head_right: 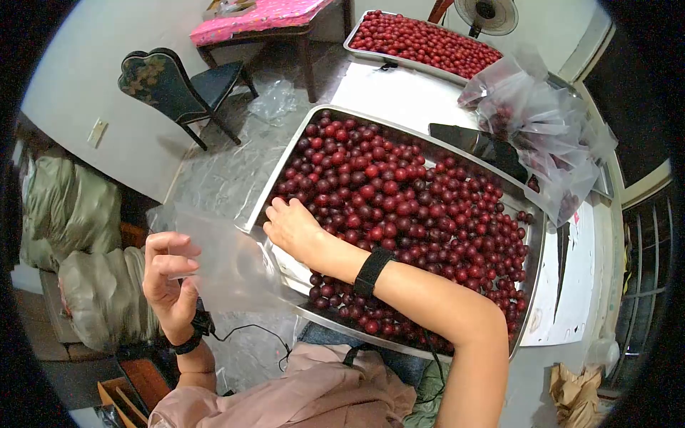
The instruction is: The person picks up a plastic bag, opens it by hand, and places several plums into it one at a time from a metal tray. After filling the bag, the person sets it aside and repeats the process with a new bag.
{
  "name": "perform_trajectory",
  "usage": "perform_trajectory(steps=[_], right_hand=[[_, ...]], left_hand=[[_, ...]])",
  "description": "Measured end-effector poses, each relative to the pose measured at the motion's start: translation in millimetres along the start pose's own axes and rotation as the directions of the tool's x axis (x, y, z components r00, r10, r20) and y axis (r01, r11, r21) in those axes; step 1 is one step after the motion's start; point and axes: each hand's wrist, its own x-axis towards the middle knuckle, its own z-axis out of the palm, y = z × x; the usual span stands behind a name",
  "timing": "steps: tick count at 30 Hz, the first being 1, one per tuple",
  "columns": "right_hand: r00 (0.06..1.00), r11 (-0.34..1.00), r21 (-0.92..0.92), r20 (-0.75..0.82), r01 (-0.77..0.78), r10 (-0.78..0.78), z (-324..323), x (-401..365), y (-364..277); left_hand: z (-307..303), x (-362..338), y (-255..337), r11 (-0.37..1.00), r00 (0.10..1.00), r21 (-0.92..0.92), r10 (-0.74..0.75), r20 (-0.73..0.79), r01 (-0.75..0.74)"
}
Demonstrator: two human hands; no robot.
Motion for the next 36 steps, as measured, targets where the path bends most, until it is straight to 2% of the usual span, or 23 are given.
perform_trajectory(steps=[3,5,9,12,14,15,16,17,20,22,26,28,32,34,36], right_hand=[[0.999,0.995,-0.094,0.028,-0.037,0.040,1.3,1.7,-9.8],[0.959,0.979,-0.199,0.268,-0.038,0.091,-6.8,2.9,-16.0],[0.951,0.964,-0.255,0.273,-0.072,0.144,-4.9,-3.3,-21.2],[0.973,0.985,-0.154,0.202,-0.082,0.112,-6.4,-12.2,-14.0],[0.992,0.997,-0.007,0.102,-0.072,0.072,-9.7,-20.0,-9.3],[0.992,0.997,-0.007,0.103,-0.071,0.071,-14.9,-22.7,-6.6],[0.990,0.992,0.095,0.125,-0.084,0.072,-21.4,-24.9,-4.0],[0.987,0.975,0.198,0.147,-0.097,0.069,-24.3,-27.0,-1.4],[0.990,0.880,0.454,0.042,-0.140,0.135,-22.4,-42.4,14.8],[0.981,0.773,0.613,0.021,-0.163,0.191,-42.1,-59.0,28.4],[0.925,0.723,0.650,-0.080,-0.234,0.371,-58.9,-103.9,57.2],[0.890,0.689,0.656,-0.057,-0.309,0.453,-65.0,-124.9,68.9],[0.852,0.649,0.672,-0.051,-0.357,0.522,-64.5,-154.6,81.6],[0.815,0.456,0.799,0.073,-0.393,0.574,-68.1,-162.4,83.0],[0.808,0.435,0.822,0.050,-0.368,0.587,-60.5,-169.6,86.1]], left_hand=[[0.0,-0.5,0.3,1.000,1.000,-0.009,-0.007,-0.001,0.007],[0.2,-0.1,0.2,1.000,1.000,-0.012,-0.006,-0.008,0.006],[-1.4,0.2,-0.6,1.000,1.000,0.005,0.003,-0.002,-0.003],[-1.9,-0.6,-1.1,1.000,1.000,0.008,0.007,0.010,-0.007],[-0.4,-1.1,-1.0,1.000,1.000,-0.019,-0.018,-0.001,0.018],[0.5,-1.0,-1.3,1.000,1.000,-0.019,-0.019,-0.002,0.019],[1.2,-1.0,-1.5,1.000,1.000,-0.019,-0.015,-0.002,0.015],[0.9,-1.1,-1.5,1.000,1.000,-0.017,-0.012,-0.001,0.012],[1.7,1.4,1.6,1.000,1.000,-0.013,-0.007,0.013,0.008],[0.4,1.5,1.1,1.000,1.000,-0.014,-0.005,0.015,0.005],[1.7,1.9,-0.4,1.000,1.000,-0.023,0.011,0.020,-0.011],[4.7,1.6,-0.2,0.999,1.000,-0.032,0.007,0.011,-0.006],[9.6,4.4,3.7,1.000,1.000,-0.024,0.005,0.021,-0.004],[12.1,5.1,4.6,1.000,1.000,-0.027,0.010,0.026,-0.010],[14.4,6.1,6.0,1.000,0.999,-0.027,0.015,0.032,-0.015]])
